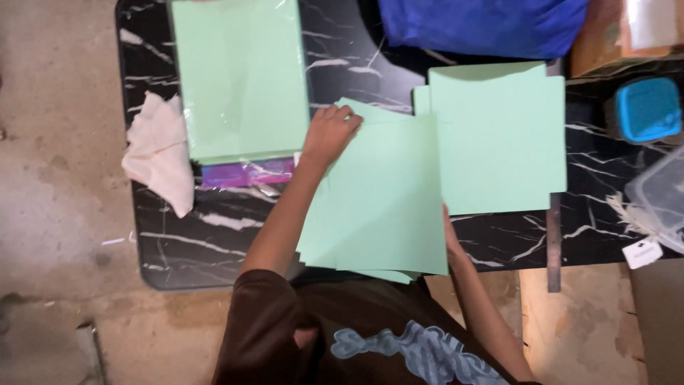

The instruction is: The person folds a light green sheet of paper in half multiple times to create a creased stack. They then unfold the paper and place it on a pile of similar sheets on the table. The person continues to pick up and fold additional sheets of paper.

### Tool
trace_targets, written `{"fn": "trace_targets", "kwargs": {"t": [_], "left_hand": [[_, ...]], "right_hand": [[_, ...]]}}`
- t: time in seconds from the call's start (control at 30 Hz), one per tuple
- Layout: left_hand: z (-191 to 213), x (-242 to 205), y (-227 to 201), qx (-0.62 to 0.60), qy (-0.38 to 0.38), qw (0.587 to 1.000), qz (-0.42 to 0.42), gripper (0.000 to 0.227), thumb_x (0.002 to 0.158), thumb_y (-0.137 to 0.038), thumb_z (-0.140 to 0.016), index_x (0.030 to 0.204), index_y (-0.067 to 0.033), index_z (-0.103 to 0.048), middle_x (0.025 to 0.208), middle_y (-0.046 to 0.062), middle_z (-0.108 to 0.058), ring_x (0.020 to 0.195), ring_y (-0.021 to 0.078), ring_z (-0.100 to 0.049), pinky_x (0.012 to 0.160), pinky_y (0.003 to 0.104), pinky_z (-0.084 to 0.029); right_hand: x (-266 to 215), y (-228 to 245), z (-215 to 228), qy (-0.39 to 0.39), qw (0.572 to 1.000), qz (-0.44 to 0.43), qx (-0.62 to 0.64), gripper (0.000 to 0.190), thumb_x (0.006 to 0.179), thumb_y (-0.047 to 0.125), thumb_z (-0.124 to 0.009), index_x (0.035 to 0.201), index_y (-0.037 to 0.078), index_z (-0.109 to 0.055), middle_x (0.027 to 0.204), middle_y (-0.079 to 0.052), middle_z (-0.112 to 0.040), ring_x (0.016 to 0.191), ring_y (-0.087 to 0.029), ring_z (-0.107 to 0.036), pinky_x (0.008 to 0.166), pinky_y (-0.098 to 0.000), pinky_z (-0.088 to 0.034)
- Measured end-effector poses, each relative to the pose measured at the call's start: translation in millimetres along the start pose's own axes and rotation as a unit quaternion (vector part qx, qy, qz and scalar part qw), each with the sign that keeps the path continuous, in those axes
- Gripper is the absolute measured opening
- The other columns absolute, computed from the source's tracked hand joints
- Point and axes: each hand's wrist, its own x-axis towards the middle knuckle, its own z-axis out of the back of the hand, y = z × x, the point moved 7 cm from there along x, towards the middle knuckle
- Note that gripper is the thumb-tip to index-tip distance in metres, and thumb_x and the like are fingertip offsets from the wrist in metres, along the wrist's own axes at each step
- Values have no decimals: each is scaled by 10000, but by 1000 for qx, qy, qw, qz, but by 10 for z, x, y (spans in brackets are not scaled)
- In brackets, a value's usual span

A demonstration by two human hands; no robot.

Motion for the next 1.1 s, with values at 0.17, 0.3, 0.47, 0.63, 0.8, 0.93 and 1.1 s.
{"fn": "trace_targets", "kwargs": {"t": [0.17, 0.3, 0.47, 0.63, 0.8, 0.93, 1.1], "left_hand": [[531, -458, -33, -61, -68, 995, -32, 270, 905, -221, -711, 1170, -183, -741, 1269, 66, -669, 1235, 292, -576, 1061, 483, -398], [843, -940, 329, -48, -85, 994, 53, 288, 907, -173, -695, 1190, -183, -744, 1347, 102, -644, 1291, 309, -553, 1095, 494, -383], [886, -1823, 1252, 28, -96, 969, 225, 439, 931, 4, -589, 1321, -153, -717, 1402, 81, -639, 1358, 278, -563, 1156, 489, -411], [903, -2073, 1511, 102, -133, 974, 150, 474, 879, -49, -665, 1349, -70, -719, 1478, 169, -583, 1351, 358, -505, 1069, 504, -412], [944, -2039, 1668, 137, -151, 967, 154, 480, 840, 54, -675, 1193, -245, -803, 1502, 11, -619, 1383, 287, -509, 1078, 446, -415], [1116, -2074, 1659, 40, -176, 974, 138, 205, 881, -59, -739, 1025, -194, -794, 1367, -29, -661, 1345, 294, -532, 1094, 481, -345], [1324, -2112, 1602, 7, -222, 968, 120, 118, 887, -76, -728, 923, -182, -765, 1211, -59, -696, 1284, 278, -552, 1101, 469, -327]], "right_hand": [[532, -1250, 506, -51, 994, -31, 96, 1026, 1093, 775, -227, 1571, -124, -349, 1447, -208, -508, 1302, -261, -513, 1025, -407, -418], [-61, -93, -50, -31, 984, -117, 129, 789, 934, 586, -579, 1414, -6, -372, 1188, -180, -576, 1011, -265, -621, 862, -467, -567], [-463, 457, -201, -88, 989, -88, -83, 473, 968, 445, -644, 1069, -14, -589, 793, -94, -609, 615, -206, -550, 544, -372, -482], [-506, 527, -285, -126, 987, -92, -38, 344, 979, 365, -642, 1030, 27, -602, 838, -89, -616, 658, -173, -571, 543, -324, -483], [-478, 474, -278, -148, 987, -55, -3, 239, 977, 289, -633, 1041, 60, -616, 831, -52, -619, 666, -134, -570, 551, -306, -486], [-559, 472, -318, -178, 982, -55, -20, 217, 999, 256, -613, 1053, 46, -613, 794, -63, -612, 601, -150, -546, 519, -326, -469], [-457, 421, -307, -196, 980, -29, -9, 193, 985, 229, -616, 1047, 46, -627, 808, -47, -627, 611, -128, -562, 522, -319, -470]]}}
